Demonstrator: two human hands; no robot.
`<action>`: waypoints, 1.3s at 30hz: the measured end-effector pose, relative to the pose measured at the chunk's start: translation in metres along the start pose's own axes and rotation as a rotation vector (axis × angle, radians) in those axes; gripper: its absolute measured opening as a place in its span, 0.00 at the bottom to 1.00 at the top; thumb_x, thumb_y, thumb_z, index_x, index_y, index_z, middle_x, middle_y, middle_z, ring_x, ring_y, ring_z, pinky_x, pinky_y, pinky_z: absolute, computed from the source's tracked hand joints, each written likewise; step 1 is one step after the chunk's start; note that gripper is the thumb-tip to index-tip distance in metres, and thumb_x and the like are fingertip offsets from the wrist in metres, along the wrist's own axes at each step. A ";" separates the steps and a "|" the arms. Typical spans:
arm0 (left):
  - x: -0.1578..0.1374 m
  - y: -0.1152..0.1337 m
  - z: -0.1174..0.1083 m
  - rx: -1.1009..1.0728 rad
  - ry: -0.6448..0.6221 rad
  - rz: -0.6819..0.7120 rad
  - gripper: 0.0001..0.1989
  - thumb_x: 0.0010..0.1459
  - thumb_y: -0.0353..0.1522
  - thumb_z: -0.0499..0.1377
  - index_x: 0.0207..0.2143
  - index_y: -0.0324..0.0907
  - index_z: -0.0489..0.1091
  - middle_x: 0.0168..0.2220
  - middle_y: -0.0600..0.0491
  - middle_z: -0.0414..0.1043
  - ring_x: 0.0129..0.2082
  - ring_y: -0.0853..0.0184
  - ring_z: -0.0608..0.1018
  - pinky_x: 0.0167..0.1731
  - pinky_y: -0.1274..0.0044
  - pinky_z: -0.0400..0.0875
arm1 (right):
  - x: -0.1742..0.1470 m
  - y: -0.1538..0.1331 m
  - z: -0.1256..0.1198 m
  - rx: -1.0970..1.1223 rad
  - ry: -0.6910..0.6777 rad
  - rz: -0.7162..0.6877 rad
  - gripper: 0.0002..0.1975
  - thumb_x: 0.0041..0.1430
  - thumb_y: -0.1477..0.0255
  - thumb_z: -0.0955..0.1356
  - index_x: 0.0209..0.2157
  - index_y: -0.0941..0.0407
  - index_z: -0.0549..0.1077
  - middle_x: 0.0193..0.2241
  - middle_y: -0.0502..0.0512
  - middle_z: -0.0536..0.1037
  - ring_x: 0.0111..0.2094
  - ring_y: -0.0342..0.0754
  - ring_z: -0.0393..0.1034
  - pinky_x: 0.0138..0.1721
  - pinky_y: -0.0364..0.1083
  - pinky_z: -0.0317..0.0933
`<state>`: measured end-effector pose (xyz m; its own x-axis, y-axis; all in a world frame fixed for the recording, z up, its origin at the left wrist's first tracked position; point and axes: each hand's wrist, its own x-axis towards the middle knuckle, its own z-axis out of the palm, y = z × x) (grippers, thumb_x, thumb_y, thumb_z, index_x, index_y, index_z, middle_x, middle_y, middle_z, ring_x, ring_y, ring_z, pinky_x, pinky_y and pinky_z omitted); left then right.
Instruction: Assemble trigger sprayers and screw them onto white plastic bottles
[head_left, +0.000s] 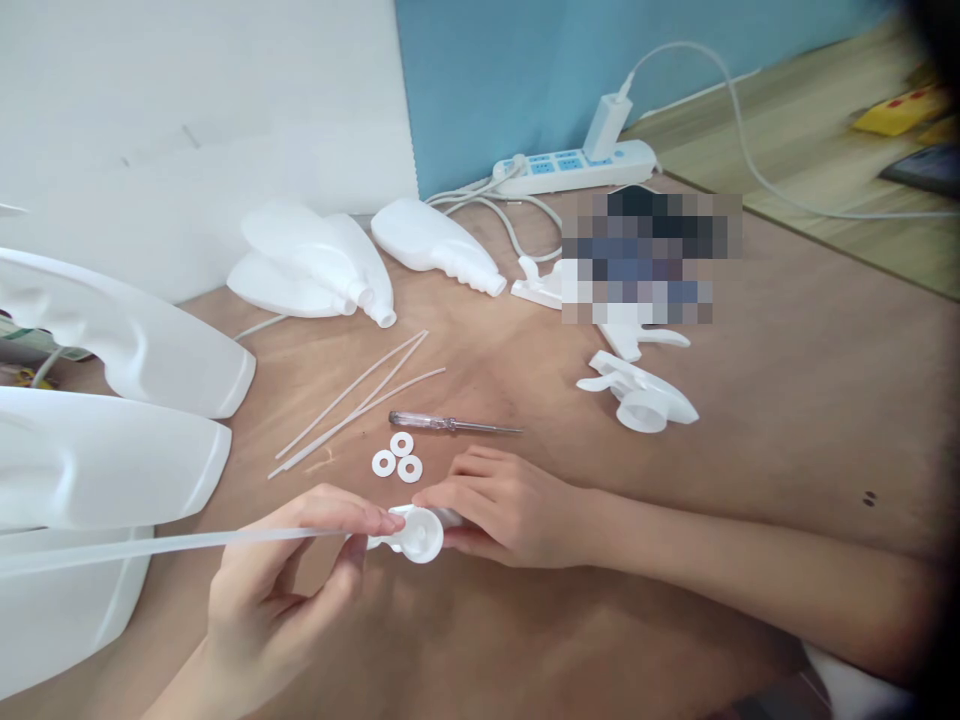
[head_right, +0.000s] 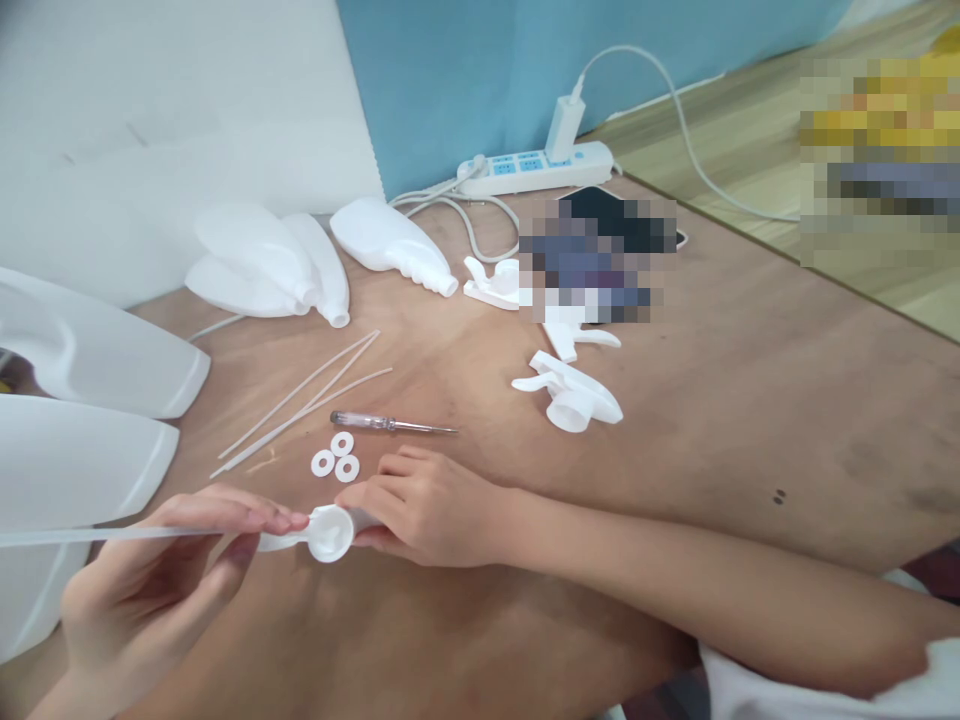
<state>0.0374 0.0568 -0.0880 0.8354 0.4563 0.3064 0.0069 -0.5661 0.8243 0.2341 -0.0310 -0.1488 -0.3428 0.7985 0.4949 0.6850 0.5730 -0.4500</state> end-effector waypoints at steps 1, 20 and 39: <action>0.000 0.000 0.000 0.002 0.002 0.003 0.19 0.49 0.14 0.50 0.40 0.40 0.66 0.34 0.51 0.73 0.35 0.65 0.76 0.32 0.75 0.75 | 0.000 0.000 0.000 0.001 -0.001 0.000 0.12 0.61 0.69 0.61 0.40 0.62 0.69 0.34 0.54 0.77 0.29 0.44 0.65 0.32 0.44 0.61; -0.004 0.003 -0.002 0.042 -0.014 0.020 0.21 0.47 0.14 0.50 0.41 0.40 0.66 0.35 0.51 0.73 0.36 0.64 0.77 0.33 0.74 0.76 | -0.001 0.001 0.001 -0.011 0.001 -0.009 0.12 0.61 0.69 0.61 0.40 0.62 0.68 0.34 0.54 0.77 0.29 0.44 0.65 0.31 0.44 0.60; -0.003 0.006 0.000 0.112 -0.033 0.064 0.20 0.48 0.15 0.50 0.41 0.40 0.65 0.34 0.50 0.74 0.36 0.65 0.76 0.33 0.76 0.75 | -0.001 0.001 0.001 -0.031 -0.014 -0.009 0.12 0.61 0.68 0.60 0.40 0.62 0.68 0.33 0.55 0.77 0.30 0.44 0.66 0.31 0.44 0.60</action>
<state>0.0346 0.0522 -0.0843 0.8536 0.3951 0.3394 0.0126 -0.6671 0.7448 0.2342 -0.0313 -0.1506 -0.3584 0.7958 0.4881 0.7010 0.5747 -0.4223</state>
